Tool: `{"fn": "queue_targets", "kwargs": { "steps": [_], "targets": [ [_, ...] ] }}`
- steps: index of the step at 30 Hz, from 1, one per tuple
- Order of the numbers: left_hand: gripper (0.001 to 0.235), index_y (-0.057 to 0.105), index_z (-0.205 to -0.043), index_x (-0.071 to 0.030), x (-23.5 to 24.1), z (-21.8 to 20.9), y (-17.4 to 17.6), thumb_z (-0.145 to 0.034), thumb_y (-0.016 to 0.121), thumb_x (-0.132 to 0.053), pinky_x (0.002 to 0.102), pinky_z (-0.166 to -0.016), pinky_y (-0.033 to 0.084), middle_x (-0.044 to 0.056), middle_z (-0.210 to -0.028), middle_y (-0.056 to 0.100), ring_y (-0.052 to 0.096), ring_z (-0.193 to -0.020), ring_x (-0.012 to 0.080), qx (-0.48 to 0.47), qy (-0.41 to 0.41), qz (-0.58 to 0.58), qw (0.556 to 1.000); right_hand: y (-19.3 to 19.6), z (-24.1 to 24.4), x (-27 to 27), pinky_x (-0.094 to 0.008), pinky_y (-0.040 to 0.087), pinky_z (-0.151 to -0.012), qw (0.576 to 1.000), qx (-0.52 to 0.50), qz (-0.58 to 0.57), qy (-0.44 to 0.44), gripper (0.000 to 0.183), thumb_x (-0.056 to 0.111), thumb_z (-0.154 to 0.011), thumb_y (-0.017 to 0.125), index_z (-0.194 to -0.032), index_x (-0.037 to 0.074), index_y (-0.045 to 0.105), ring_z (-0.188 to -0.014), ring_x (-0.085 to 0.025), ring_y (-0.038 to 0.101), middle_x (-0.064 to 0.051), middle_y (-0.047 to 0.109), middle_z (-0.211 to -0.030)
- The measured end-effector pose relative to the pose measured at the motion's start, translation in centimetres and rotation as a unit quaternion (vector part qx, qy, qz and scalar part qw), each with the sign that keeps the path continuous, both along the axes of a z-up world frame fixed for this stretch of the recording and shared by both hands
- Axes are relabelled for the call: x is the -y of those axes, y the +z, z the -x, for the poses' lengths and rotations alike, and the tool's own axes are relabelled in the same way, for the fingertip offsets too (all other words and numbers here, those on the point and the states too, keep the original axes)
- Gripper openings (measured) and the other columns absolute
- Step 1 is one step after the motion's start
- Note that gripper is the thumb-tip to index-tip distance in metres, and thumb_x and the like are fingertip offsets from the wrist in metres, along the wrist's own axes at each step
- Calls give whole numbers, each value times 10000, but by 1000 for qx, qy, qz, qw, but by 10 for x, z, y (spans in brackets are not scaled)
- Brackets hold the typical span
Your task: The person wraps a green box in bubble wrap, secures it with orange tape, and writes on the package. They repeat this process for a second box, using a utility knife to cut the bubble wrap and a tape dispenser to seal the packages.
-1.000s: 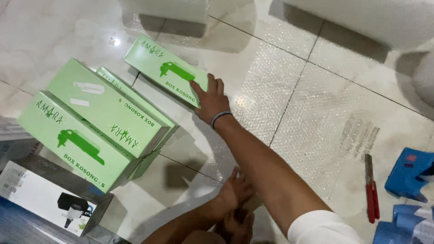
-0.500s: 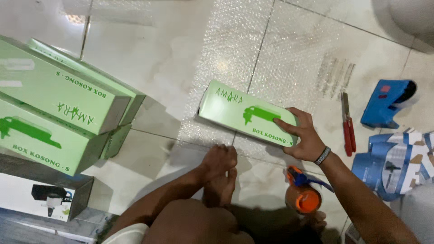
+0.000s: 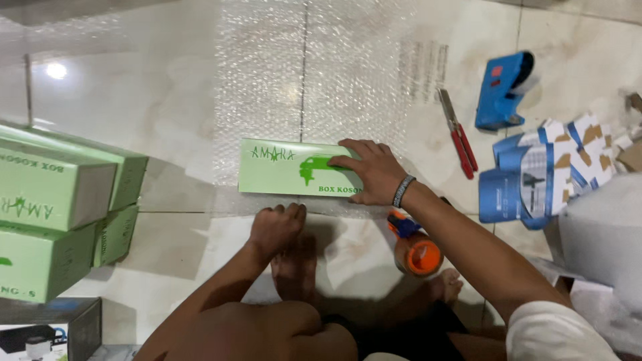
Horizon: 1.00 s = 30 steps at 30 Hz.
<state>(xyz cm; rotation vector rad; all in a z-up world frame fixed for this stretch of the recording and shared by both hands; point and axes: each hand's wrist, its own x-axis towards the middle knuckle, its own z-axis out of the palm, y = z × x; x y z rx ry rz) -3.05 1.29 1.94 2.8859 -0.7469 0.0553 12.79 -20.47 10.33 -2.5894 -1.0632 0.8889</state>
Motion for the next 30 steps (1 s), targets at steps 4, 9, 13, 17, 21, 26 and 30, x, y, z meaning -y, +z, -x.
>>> {"fn": "queue_targets", "kwargs": {
  "steps": [4, 9, 13, 17, 21, 26, 30],
  "targets": [
    [95, 600, -812, -162, -4, -4, 5, -719, 607, -179, 299, -377, 451, -22, -649, 510, 577, -473, 158, 49, 0, -26, 998, 10, -4, -4, -573, 313, -995, 1000, -11, 10, 6, 866, 374, -582, 794, -1346, 334, 390, -1272, -375, 357, -92, 300, -1430],
    [126, 620, -867, -123, -5, -7, 6, -752, 611, -173, 300, -372, 455, -8, -657, 518, 588, -477, 184, 33, -1, 15, 999, 16, 6, -8, -612, 287, -1016, 999, -1, 37, 16, 883, 370, -586, 800, -1352, 331, 364, -1297, -384, 326, -79, 271, -1437],
    [147, 598, -866, -116, -3, -13, 2, -738, 616, -186, 323, -378, 459, 6, -671, 500, 589, -481, 207, 47, 9, 43, 998, 13, 42, -25, -728, 208, -960, 990, 126, 53, 40, 959, 457, -632, 762, -1425, 319, 242, -1334, -458, 209, -167, 205, -1476],
    [154, 599, -927, -88, -9, -33, 56, -824, 603, -203, 362, -529, 503, 85, -813, 536, 611, -639, 254, 135, -63, 111, 983, 19, 19, -32, -691, 292, -943, 989, 105, 91, 59, 787, 187, -781, 607, -1449, 322, 216, -1316, -457, 266, -172, 222, -1475],
    [226, 615, -1109, -106, 14, -78, 78, -898, 540, -141, 417, -940, 426, 97, -1123, 606, 587, -1099, 262, 241, -20, 109, 964, 20, -77, -39, -665, 324, -966, 996, -71, 42, 14, 738, 255, -791, 654, -1438, 256, 298, -1321, -466, 302, -168, 305, -1470],
    [411, 597, -1143, -21, 7, -173, 69, -752, 716, -72, 476, -958, 426, 162, -1161, 613, 569, -1125, 290, 174, 46, 17, 984, 15, -134, -48, -622, 267, -1022, 989, 88, 109, -53, 570, 403, -812, 622, -1348, 297, 464, -1331, -315, 337, -11, 357, -1466],
    [702, 493, -1218, -38, -4, -241, 57, -597, 815, -100, 559, -976, 374, 175, -1231, 534, 499, -1189, 339, -76, 6, 41, 996, -4, -104, 12, -592, 292, -992, 979, 198, 16, -44, 711, 621, -854, 413, -1467, 307, 234, -1256, -254, 389, -17, 400, -1343]
  ]
}}
